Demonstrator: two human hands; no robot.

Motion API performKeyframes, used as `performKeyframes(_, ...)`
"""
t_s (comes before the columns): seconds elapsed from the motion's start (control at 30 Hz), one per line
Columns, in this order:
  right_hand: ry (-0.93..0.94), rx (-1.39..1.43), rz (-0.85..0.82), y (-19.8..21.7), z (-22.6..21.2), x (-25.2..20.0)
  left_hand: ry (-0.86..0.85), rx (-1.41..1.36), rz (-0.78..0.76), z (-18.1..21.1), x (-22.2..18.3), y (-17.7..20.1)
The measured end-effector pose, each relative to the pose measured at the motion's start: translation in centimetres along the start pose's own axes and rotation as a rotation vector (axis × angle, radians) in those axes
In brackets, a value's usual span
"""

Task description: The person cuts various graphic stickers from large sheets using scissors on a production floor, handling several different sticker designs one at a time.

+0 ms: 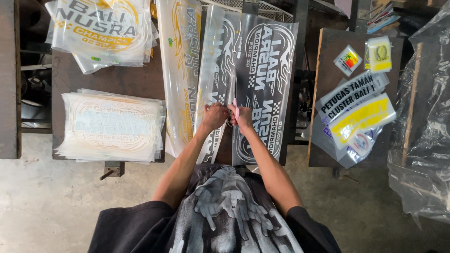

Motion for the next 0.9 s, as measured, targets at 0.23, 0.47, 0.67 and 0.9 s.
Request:
performKeyframes(0.23, 0.025, -0.022, 0.042, -0.5, -0.3, 0.8, -0.011, 0.005, -0.012, 0.8, -0.9, 1.3)
performKeyframes(0.47, -0.027, 0.029, 0.015, -0.5, -2.4, 1.1, -0.007, -0.056, -0.040, 1.1, -1.0, 1.6)
performKeyframes(0.67, -0.021, -0.021, -0.003, 0.2, -1.9, 2.8, -0.007, -0.053, -0.028, 0.5, -0.7, 1.2)
performKeyframes(0.9, -0.009, -0.004, -0.021, -0.6, -4.5, 2.7, -0.011, -0.043, -0.016, 0.7, -0.8, 1.6)
Point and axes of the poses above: each hand's wrist, its own x-axis towards the middle knuckle, its own y-axis out of the back of the hand, z = x × y, the point moved 8 cm from there along x, towards the middle knuckle, and after that the axes turned 5 degrees about -z, right-handed, at the moved point
